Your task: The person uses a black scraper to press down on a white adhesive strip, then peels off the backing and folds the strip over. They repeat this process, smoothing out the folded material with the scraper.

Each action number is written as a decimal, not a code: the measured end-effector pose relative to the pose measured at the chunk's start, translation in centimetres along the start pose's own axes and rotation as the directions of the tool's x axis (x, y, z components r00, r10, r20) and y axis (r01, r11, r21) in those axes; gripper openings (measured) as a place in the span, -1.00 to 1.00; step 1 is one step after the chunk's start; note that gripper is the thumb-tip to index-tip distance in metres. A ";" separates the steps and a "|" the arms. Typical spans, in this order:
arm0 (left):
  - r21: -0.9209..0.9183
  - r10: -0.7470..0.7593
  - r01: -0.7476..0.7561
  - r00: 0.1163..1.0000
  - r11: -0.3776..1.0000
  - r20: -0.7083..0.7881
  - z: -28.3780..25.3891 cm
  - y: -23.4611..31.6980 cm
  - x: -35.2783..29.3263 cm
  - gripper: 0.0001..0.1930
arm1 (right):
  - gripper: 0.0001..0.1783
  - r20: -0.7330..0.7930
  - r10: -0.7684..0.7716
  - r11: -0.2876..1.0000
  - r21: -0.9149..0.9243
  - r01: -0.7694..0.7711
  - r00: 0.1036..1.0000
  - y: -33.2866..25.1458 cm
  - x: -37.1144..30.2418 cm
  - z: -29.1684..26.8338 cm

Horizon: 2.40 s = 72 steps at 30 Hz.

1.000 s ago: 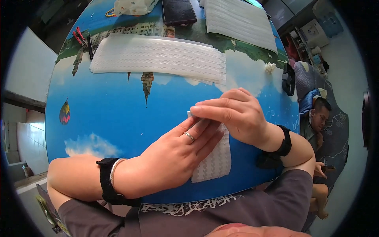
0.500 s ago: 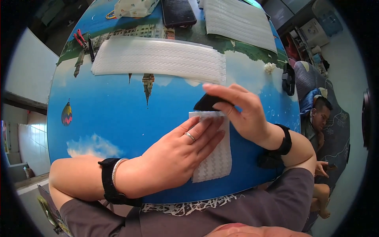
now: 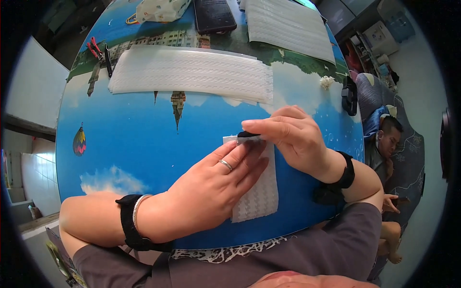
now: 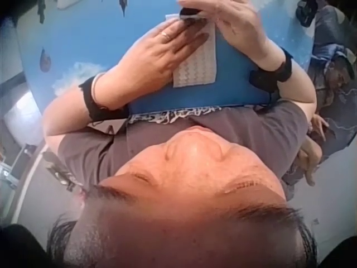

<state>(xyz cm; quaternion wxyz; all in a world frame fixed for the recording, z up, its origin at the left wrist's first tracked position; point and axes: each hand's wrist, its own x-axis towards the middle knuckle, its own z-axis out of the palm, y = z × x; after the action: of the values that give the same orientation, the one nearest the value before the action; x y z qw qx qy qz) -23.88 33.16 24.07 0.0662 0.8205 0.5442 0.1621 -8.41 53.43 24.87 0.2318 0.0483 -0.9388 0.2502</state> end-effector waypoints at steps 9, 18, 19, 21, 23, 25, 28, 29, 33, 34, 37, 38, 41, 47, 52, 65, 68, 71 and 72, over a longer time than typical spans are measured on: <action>0.020 -0.021 0.021 1.000 1.000 0.007 -0.1 0.0 0.2 -0.31 | -0.51 -0.140 0.139 0.983 0.142 -0.119 0.980 0.4 0.0 0.3; 0.020 -0.032 0.032 0.999 0.999 0.018 -0.4 0.0 0.3 -0.33 | -0.49 -0.001 0.221 0.954 0.206 -0.216 0.975 0.4 -0.5 -0.2; 0.020 -0.033 0.033 0.999 0.999 0.018 -0.4 0.0 0.3 -0.33 | -0.49 0.081 0.192 0.972 0.126 -0.201 0.978 0.4 -0.6 -0.4; 0.020 -0.038 0.038 0.999 0.999 0.031 -0.4 0.0 0.2 -0.32 | -0.49 0.088 0.198 0.970 0.126 -0.208 0.976 0.5 -0.5 -0.5; 0.023 -0.036 0.035 0.999 0.999 0.038 -0.4 -0.1 0.2 -0.32 | -0.49 0.101 0.210 0.967 0.125 -0.222 0.972 0.6 -0.4 -0.5; 0.026 -0.030 0.029 0.999 0.999 0.039 -0.5 -0.2 0.3 -0.32 | -0.48 0.024 0.242 0.950 0.198 -0.242 0.970 0.7 -0.4 -0.2; 0.060 -0.039 0.037 0.999 0.997 0.028 -0.6 0.0 0.3 -0.31 | -0.46 -0.115 0.317 0.899 0.352 -0.260 0.941 0.7 -0.5 0.0; 0.092 -0.049 0.048 0.999 0.995 0.013 -0.8 0.1 0.4 -0.30 | -0.45 -0.105 0.336 0.889 0.364 -0.278 0.936 0.8 -0.6 -0.1; 0.124 -0.095 0.094 0.995 0.988 0.001 -0.6 0.4 0.3 -0.26 | -0.44 -0.113 0.379 0.862 0.405 -0.306 0.918 1.1 -0.4 -0.1; 0.123 -0.114 0.113 0.993 0.986 0.001 -0.5 0.4 0.3 -0.25 | -0.44 -0.136 0.386 0.855 0.425 -0.298 0.913 1.3 -0.3 0.1; 0.129 -0.113 0.111 0.993 0.985 0.013 -0.7 0.3 0.3 -0.21 | -0.43 -0.168 0.394 0.843 0.458 -0.282 0.904 1.7 -0.1 0.1; 0.131 -0.115 0.111 0.993 0.985 0.018 -0.8 0.2 0.4 -0.20 | -0.43 -0.175 0.395 0.837 0.472 -0.275 0.902 1.8 0.0 0.0; 0.110 -0.121 0.119 0.993 0.987 0.015 -0.7 -0.1 0.6 -0.19 | -0.42 -0.143 0.430 0.800 0.518 -0.303 0.891 1.8 0.2 -0.7; 0.092 -0.050 0.050 0.999 0.994 -0.006 -1.1 -0.7 1.5 -0.17 | -0.40 -0.159 0.415 0.802 0.528 -0.278 0.896 1.9 0.7 -1.8; -0.076 -0.059 0.058 0.998 0.995 -0.006 -0.3 -1.2 1.5 -0.25 | -0.53 -0.033 0.544 0.679 0.604 -0.417 0.838 1.8 0.8 -5.3; 0.039 -0.032 0.034 0.997 0.999 -0.067 -1.0 -0.6 1.0 -0.36 | -0.84 0.715 -0.291 0.820 0.528 -0.219 0.636 -0.8 0.0 -5.6; 0.069 -0.016 0.019 0.999 0.997 -0.045 -1.2 0.1 0.9 -0.36 | -0.84 0.789 -0.250 0.850 0.457 -0.263 0.562 -1.0 0.5 -6.2; 0.071 -0.011 0.012 1.000 0.997 -0.010 -1.1 0.5 0.7 -0.35 | -0.82 0.877 -0.210 0.884 0.360 -0.300 0.433 -1.0 1.1 -6.6; 0.051 -0.014 0.014 1.000 0.999 -0.003 -1.0 0.5 0.7 -0.35 | -0.82 0.877 -0.205 0.884 0.356 -0.303 0.434 -1.0 1.0 -6.6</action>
<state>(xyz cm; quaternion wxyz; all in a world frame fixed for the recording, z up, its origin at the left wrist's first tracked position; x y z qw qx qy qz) -23.49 33.48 25.27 0.0456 0.8180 0.5538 0.1489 -6.38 55.84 30.88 -0.3295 0.1992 -0.8274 0.4088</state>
